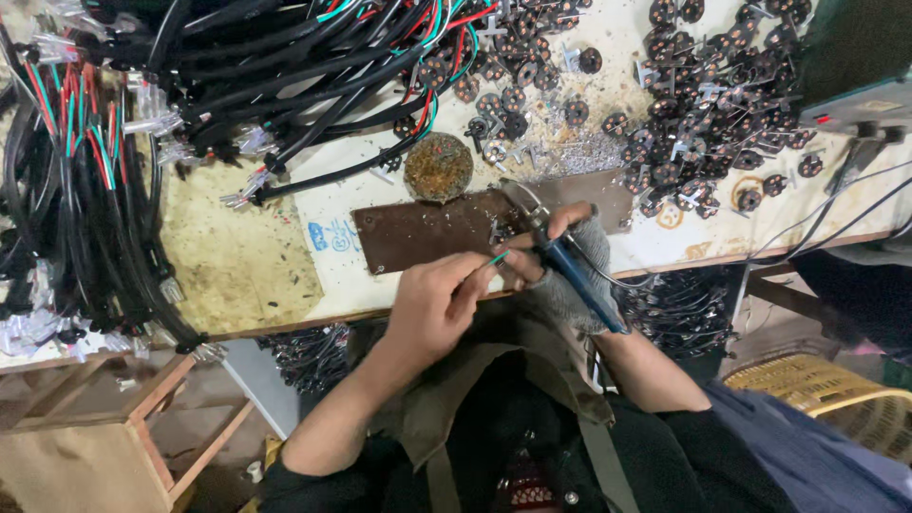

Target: The person repeatedly solders wires to small black circular components on a workbench. They use a soldering iron and solder wire, handling each unit one at a time and placing finished units aside. The workspace contains many similar components and loose wires.

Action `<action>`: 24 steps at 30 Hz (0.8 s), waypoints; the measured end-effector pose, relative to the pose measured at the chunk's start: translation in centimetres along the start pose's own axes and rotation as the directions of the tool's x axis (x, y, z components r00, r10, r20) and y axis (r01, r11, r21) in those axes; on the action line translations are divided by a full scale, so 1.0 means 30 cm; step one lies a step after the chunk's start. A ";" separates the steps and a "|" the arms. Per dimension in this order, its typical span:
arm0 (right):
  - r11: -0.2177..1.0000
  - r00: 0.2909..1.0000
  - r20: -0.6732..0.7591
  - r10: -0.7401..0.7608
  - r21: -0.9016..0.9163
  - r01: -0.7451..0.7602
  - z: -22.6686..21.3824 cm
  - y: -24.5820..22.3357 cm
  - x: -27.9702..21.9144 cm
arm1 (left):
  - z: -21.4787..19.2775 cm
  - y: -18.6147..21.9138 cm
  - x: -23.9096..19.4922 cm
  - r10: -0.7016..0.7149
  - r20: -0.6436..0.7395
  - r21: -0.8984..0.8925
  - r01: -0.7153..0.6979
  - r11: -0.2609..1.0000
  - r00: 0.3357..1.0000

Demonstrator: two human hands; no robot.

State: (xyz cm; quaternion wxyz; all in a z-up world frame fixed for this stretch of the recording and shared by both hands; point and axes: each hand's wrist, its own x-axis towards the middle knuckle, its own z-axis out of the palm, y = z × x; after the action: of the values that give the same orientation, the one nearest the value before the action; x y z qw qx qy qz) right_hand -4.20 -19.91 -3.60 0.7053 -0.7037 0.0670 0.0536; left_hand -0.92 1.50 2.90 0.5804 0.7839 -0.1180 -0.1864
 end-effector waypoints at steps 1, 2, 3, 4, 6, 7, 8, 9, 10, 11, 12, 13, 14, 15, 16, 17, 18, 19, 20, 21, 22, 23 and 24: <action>0.999 0.999 -0.013 0.046 0.029 -0.045 -0.011 -0.006 0.006 | 0.035 -0.017 0.002 -0.010 -0.028 -0.019 0.009 1.000 1.000; 0.994 0.995 -0.025 0.092 0.059 -0.090 -0.024 -0.012 0.013 | 0.068 -0.036 0.003 -0.020 -0.055 -0.038 0.018 0.999 0.998; 0.986 0.989 -0.038 0.142 0.095 -0.138 -0.031 -0.017 0.015 | 0.088 -0.057 0.002 -0.035 -0.078 -0.055 0.031 0.998 0.996; 0.983 0.986 -0.037 0.164 0.089 -0.160 -0.037 -0.022 0.015 | 0.097 -0.082 0.007 -0.170 0.040 -0.298 0.174 0.939 0.985; 0.975 0.978 -0.020 0.209 0.086 -0.207 -0.033 -0.023 0.014 | 0.089 -0.125 0.009 -0.332 0.335 -0.645 0.471 0.602 0.882; 0.980 0.982 -0.005 0.190 0.052 -0.190 -0.028 -0.022 0.014 | 0.083 -0.138 0.009 -0.295 0.397 -0.635 0.492 0.596 0.869; 0.985 0.985 0.011 0.171 0.019 -0.171 -0.023 -0.021 0.015 | 0.077 -0.144 0.012 -0.256 0.458 -0.623 0.513 0.591 0.851; 0.988 0.988 0.020 0.153 -0.019 -0.152 -0.024 -0.023 0.013 | 0.078 -0.143 0.017 -0.210 0.521 -0.610 0.533 0.586 0.827; 0.991 0.990 0.033 0.134 -0.017 -0.134 -0.029 -0.026 0.012 | 0.078 -0.135 0.019 -0.259 0.385 -0.456 0.426 0.781 0.886; 0.993 0.993 0.042 0.114 -0.018 -0.114 -0.039 -0.030 0.010 | 0.081 -0.123 0.018 -0.258 0.239 -0.248 0.316 0.916 0.936; 0.995 0.994 0.050 0.094 -0.019 -0.093 -0.047 -0.035 0.009 | 0.084 -0.109 0.017 -0.213 0.096 -0.004 0.214 0.977 0.972; 0.997 0.996 0.044 0.074 0.020 -0.075 -0.051 -0.039 0.009 | 0.085 -0.095 0.013 -0.107 0.006 0.020 0.107 0.994 0.994; 0.997 0.998 0.037 0.055 0.059 -0.057 -0.052 -0.042 0.007 | 0.088 -0.082 0.005 0.003 -0.080 0.053 0.001 0.999 0.997; 0.994 0.999 0.031 0.037 0.100 -0.040 -0.050 -0.043 0.005 | 0.088 -0.073 -0.004 0.114 -0.161 0.097 -0.100 0.990 0.980; 0.986 0.998 0.059 0.028 0.162 -0.038 -0.051 -0.044 0.006 | 0.087 -0.071 -0.009 0.231 -0.173 0.209 -0.193 0.959 0.958; 0.974 0.996 0.086 0.020 0.224 -0.039 -0.051 -0.044 0.004 | 0.089 -0.071 -0.012 0.343 -0.169 0.318 -0.278 0.906 0.924; 0.958 0.994 0.113 0.010 0.285 -0.042 -0.049 -0.042 0.003 | 0.092 -0.075 -0.015 0.451 -0.151 0.423 -0.355 0.834 0.880; 0.963 0.993 0.117 0.005 0.268 -0.037 -0.046 -0.040 0.002 | 0.101 -0.080 -0.018 0.426 -0.186 0.434 -0.315 0.844 0.885; 0.967 0.993 0.122 0.001 0.251 -0.032 -0.039 -0.038 0.000 | 0.111 -0.084 -0.023 0.401 -0.221 0.444 -0.275 0.853 0.889; 0.972 0.992 0.126 -0.007 0.233 -0.023 -0.034 -0.037 0.002 | 0.121 -0.087 -0.022 0.380 -0.256 0.453 -0.237 0.859 0.889; 0.988 0.995 0.097 -0.007 0.157 -0.009 -0.028 -0.036 0.004 | 0.134 -0.088 -0.022 0.289 -0.333 0.355 -0.165 0.920 0.897; 0.997 0.998 0.066 -0.008 0.079 0.003 -0.022 -0.035 0.003 | 0.151 -0.087 -0.023 0.189 -0.396 0.246 -0.095 0.965 0.898; 1.000 0.999 0.035 -0.011 0.000 0.011 -0.017 -0.034 0.000 | 0.161 -0.086 -0.023 0.082 -0.446 0.130 -0.027 0.991 0.891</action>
State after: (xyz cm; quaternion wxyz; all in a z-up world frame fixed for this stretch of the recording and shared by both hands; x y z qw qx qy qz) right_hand -4.04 -20.44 -2.60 0.7065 -0.7032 0.0506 0.0620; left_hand -3.71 -1.63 -0.70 0.5488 0.8355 -0.0134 0.0240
